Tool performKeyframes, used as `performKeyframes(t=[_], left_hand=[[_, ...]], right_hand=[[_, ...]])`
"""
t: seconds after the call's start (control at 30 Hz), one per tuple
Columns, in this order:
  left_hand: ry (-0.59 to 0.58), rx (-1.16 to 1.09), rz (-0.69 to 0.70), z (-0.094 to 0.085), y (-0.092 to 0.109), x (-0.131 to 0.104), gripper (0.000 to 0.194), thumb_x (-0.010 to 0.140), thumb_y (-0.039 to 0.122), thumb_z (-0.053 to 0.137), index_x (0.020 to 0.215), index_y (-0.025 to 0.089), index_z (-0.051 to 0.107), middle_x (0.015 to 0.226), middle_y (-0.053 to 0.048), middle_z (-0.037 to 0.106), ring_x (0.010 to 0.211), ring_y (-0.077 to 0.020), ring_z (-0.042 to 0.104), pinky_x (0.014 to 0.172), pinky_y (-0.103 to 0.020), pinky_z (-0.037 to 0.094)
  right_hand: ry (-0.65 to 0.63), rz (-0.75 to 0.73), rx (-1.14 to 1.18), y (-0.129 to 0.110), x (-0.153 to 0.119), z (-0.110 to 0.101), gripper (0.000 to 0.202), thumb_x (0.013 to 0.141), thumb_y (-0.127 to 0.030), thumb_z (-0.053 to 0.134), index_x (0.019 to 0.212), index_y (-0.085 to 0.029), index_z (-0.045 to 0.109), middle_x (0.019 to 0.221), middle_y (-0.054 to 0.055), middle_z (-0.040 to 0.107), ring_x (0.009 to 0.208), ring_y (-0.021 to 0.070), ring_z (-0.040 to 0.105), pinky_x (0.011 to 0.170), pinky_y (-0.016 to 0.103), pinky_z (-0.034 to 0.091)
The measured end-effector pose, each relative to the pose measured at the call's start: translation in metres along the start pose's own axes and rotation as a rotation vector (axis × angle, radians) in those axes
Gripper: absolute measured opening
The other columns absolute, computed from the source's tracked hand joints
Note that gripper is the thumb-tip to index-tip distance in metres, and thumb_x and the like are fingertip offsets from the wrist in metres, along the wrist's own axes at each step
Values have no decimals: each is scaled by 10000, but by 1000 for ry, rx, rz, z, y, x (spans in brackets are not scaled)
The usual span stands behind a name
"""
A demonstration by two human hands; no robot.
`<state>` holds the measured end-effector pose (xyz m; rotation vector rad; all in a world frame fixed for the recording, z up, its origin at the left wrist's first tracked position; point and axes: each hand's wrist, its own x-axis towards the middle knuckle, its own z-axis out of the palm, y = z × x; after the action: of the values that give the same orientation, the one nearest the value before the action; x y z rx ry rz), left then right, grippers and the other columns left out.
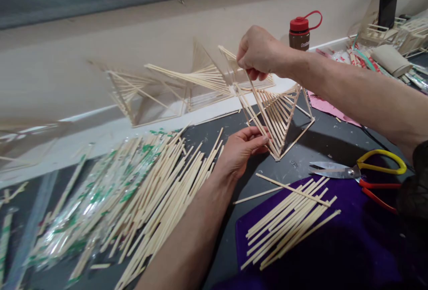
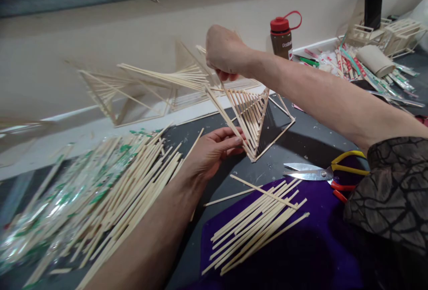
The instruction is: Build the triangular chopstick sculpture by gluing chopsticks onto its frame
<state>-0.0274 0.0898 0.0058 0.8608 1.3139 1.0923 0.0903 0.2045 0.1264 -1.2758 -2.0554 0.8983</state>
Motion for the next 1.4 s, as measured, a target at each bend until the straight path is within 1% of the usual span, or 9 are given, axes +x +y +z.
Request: performKeyframes(t=[0.17,0.3,0.47,0.63,0.83,0.93,1.1,1.3,1.4], left_hand=[[-38,-7,-18,-2,-1,1,342,497,238,884,796,159,737,790,-54,738,675,-155,665,592,-252,519],[-61,-32,-33,-2,-1,2,361,480,221,887,797,163,725,773,-35,731,660,-141,654,594,-247,516],[-86,-42,-39,-1,-3,3,347,466,222,884,756,150,708,707,-18,713,602,-121,624,569,-233,505],[-87,-25,-18,-1,-4,3,314,482,214,873,736,156,697,662,-4,688,554,-102,591,515,-206,479],[-72,0,-12,0,-2,3,324,465,212,876,730,159,699,694,-22,699,589,-128,610,535,-234,510],[-70,-8,-14,0,-2,3,345,451,204,881,739,159,697,682,-15,697,582,-118,605,539,-226,504],[-75,33,-10,1,-1,1,342,462,205,867,743,153,679,700,-17,697,588,-122,616,528,-223,494],[-64,42,-6,3,-1,-1,359,470,205,862,766,154,665,693,0,684,601,-115,610,533,-223,490],[-59,39,-2,2,-1,-1,354,481,204,856,776,157,666,685,4,676,601,-119,607,527,-227,487]], right_hand=[[-14,-17,3,-1,1,1,288,729,-56,507,457,-153,501,342,-18,484,740,113,710,596,194,456],[-18,-13,-24,2,7,6,295,702,-81,514,424,-175,492,352,-15,503,747,127,722,579,175,468],[-28,-15,-35,5,14,11,264,712,-101,511,456,-161,527,379,-5,541,761,130,725,605,170,483],[-42,-31,-13,9,17,15,264,710,-101,528,453,-159,542,355,-9,521,732,134,725,617,165,503],[-53,-48,-71,8,14,16,261,703,-56,498,458,-134,540,326,-5,496,710,127,719,596,173,478],[-56,-50,-104,9,17,17,256,711,-44,496,477,-133,550,317,-19,480,672,130,716,586,180,486],[-44,-67,-90,13,26,24,304,692,-1,515,445,-175,545,324,-32,477,533,159,693,520,193,530],[-72,-56,-59,10,16,23,338,716,29,513,437,-163,500,352,-28,482,511,152,677,537,204,535],[-106,-38,-48,10,11,22,330,742,16,512,467,-166,499,374,-19,490,479,155,647,477,214,519]])
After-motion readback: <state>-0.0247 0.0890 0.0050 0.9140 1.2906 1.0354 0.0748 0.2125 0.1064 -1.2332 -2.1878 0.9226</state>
